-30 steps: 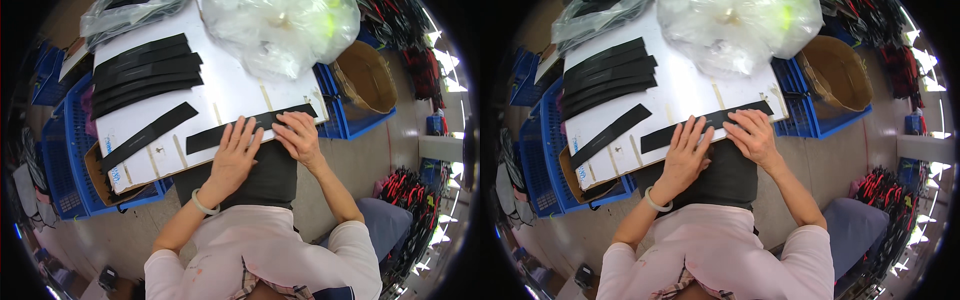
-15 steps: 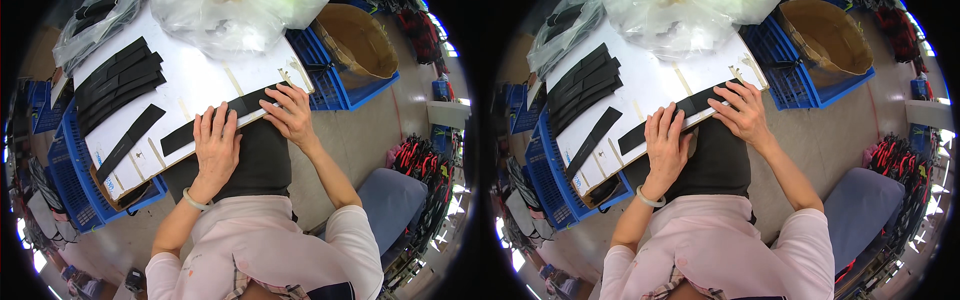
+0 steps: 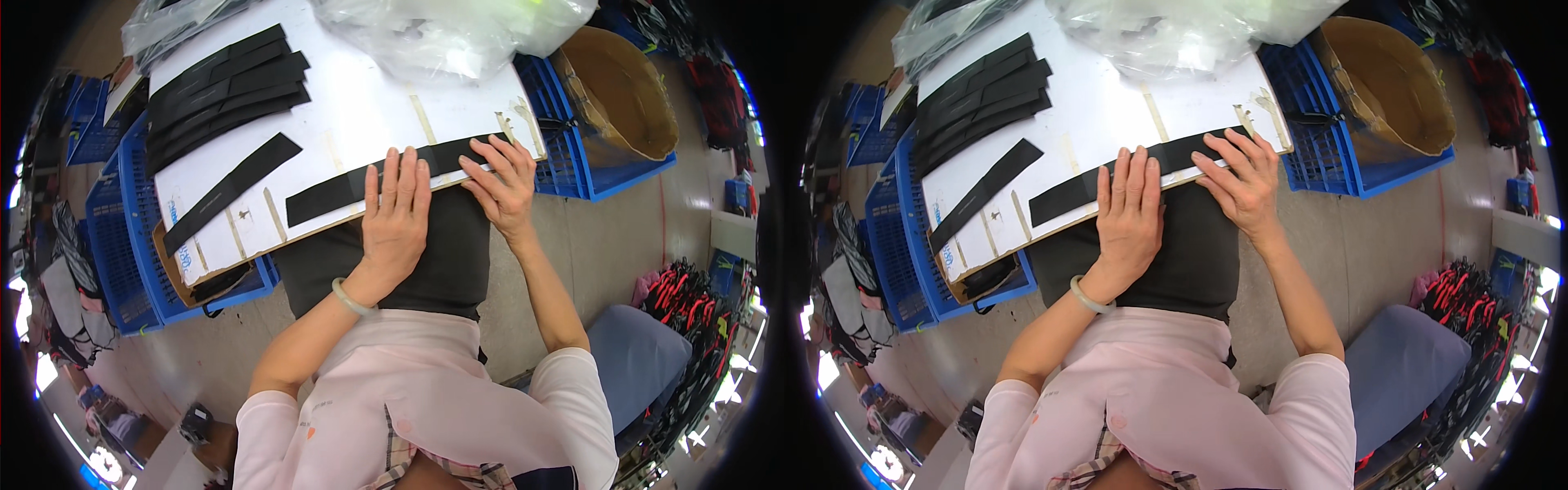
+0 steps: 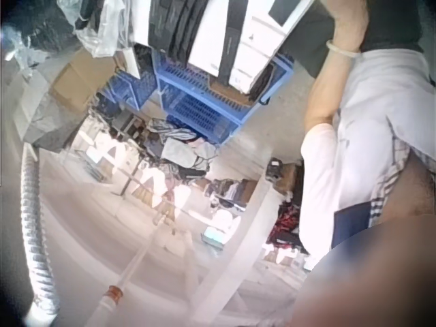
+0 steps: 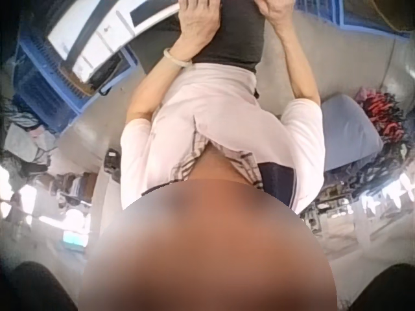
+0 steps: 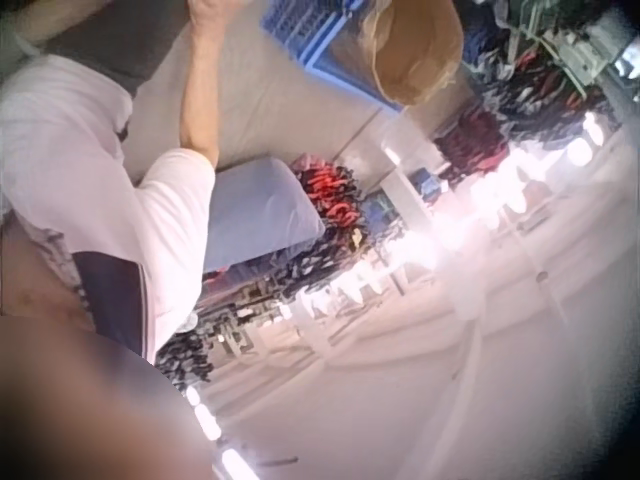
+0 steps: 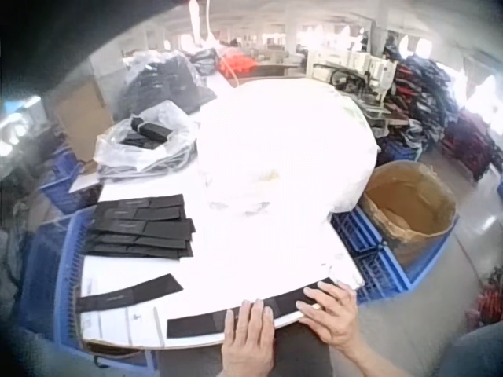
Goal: Applying white adhesive strips to black fabric straps on a workbench in a factory setting.
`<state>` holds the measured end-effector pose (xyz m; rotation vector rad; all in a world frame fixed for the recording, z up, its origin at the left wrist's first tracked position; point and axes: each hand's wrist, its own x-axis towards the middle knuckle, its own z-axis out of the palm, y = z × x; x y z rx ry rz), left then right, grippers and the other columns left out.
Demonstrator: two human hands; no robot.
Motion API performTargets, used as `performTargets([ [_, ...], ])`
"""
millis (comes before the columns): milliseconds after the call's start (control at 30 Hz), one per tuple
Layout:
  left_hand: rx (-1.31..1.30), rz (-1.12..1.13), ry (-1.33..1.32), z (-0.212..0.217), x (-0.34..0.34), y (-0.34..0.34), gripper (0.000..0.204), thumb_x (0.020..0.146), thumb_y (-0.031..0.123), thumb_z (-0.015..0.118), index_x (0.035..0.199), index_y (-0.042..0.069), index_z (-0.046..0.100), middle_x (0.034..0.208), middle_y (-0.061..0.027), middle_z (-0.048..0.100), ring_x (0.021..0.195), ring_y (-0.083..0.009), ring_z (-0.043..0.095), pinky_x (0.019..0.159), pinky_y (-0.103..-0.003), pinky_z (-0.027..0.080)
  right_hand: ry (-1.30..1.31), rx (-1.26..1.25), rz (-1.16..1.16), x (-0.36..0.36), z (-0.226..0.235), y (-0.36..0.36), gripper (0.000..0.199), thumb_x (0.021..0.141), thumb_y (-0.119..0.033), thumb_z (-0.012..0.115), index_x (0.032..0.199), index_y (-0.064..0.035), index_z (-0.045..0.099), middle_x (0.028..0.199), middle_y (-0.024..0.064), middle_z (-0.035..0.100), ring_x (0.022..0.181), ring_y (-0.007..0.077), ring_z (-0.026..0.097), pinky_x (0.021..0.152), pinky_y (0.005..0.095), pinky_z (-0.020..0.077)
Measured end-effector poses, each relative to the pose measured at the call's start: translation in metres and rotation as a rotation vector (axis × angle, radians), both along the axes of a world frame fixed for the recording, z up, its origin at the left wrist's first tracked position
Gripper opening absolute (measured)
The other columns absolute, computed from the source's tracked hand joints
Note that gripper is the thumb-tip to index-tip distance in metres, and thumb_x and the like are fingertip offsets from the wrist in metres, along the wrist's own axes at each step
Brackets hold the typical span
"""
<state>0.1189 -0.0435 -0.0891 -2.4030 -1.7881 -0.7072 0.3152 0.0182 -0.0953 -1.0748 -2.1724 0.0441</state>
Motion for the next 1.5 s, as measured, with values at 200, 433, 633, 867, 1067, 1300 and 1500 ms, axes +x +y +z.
performTargets([
  [200, 0.029, -0.029, 0.0, 0.0, -0.002, 0.0, 0.055, 0.083, 0.007, 0.061, 0.134, -0.004, 0.046, 0.144, -0.0206, 0.043, 0.137, -0.0375, 0.038, 0.113, -0.051, 0.026, -0.012, -0.008, 0.008, 0.0, -0.001, 0.0, 0.031, 0.077, -0.023, 0.075, 0.108, -0.0182, 0.074, 0.123, -0.0002, 0.064, 0.121, 0.0225, 0.052, 0.105, 0.0428, 0.0324],
  [433, 0.021, -0.017, 0.004, 0.0, -0.002, -0.001, 0.05, 0.087, 0.008, 0.058, 0.134, -0.003, 0.046, 0.144, -0.0207, 0.044, 0.137, -0.0371, 0.038, 0.113, -0.05, 0.027, -0.015, -0.023, 0.003, -0.001, -0.001, -0.001, 0.032, 0.077, -0.023, 0.075, 0.109, -0.0174, 0.073, 0.123, 0.0001, 0.064, 0.121, 0.0227, 0.051, 0.106, 0.0428, 0.0317],
  [633, 0.03, -0.023, 0.024, 0.001, -0.003, 0.0, 0.046, 0.088, 0.01, 0.05, 0.131, -0.006, 0.05, 0.144, -0.0228, 0.042, 0.138, -0.0381, 0.036, 0.114, -0.05, 0.026, -0.009, -0.03, 0.008, -0.001, -0.001, 0.0, 0.033, 0.077, -0.023, 0.075, 0.11, -0.0172, 0.073, 0.123, 0.0008, 0.064, 0.122, 0.023, 0.051, 0.106, 0.0427, 0.0312],
  [867, 0.01, -0.008, 0.046, 0.004, -0.004, -0.002, 0.047, 0.089, 0.01, 0.05, 0.134, -0.003, 0.049, 0.145, -0.0203, 0.043, 0.138, -0.0364, 0.037, 0.113, -0.049, 0.027, 0.005, -0.088, 0.015, -0.001, 0.009, 0.0, 0.033, 0.076, -0.021, 0.075, 0.108, -0.0155, 0.073, 0.122, 0.002, 0.065, 0.121, 0.0248, 0.052, 0.105, 0.043, 0.0314],
  [1067, 0.043, -0.023, -0.027, -0.002, -0.009, -0.007, 0.052, 0.087, 0.016, 0.052, 0.136, -0.002, 0.046, 0.141, -0.0217, 0.045, 0.136, -0.0387, 0.038, 0.114, -0.051, 0.026, 0.063, -0.112, 0.275, -0.098, 0.075, 0.008, 0.025, 0.07, -0.014, 0.076, 0.094, -0.0077, 0.072, 0.106, 0.0053, 0.066, 0.111, 0.0265, 0.054, 0.093, 0.0401, 0.0409],
  [1300, -0.002, 0.025, -0.047, -0.011, 0.001, -0.001, 0.05, 0.091, 0.018, 0.047, 0.14, 0.006, 0.045, 0.146, -0.013, 0.043, 0.136, -0.0292, 0.039, 0.112, -0.045, 0.029, -0.253, -0.549, 0.589, -0.187, 0.048, 0.038, 0.021, 0.064, -0.012, 0.08, 0.073, -0.0087, 0.061, 0.071, 0.0006, 0.059, 0.078, 0.02, 0.054, 0.079, 0.0347, 0.0377],
  [1500, -0.04, -0.014, 0.012, -0.013, -0.01, 0.0, 0.052, 0.091, 0.022, 0.046, 0.138, 0.001, 0.044, 0.144, -0.0175, 0.042, 0.136, -0.0338, 0.038, 0.111, -0.049, 0.031, 0.009, -0.622, 0.549, -0.202, 0.036, 0.031, 0.018, 0.063, -0.015, 0.08, 0.063, -0.0072, 0.064, 0.062, 0.0021, 0.06, 0.072, 0.0216, 0.055, 0.078, 0.0338, 0.037],
])
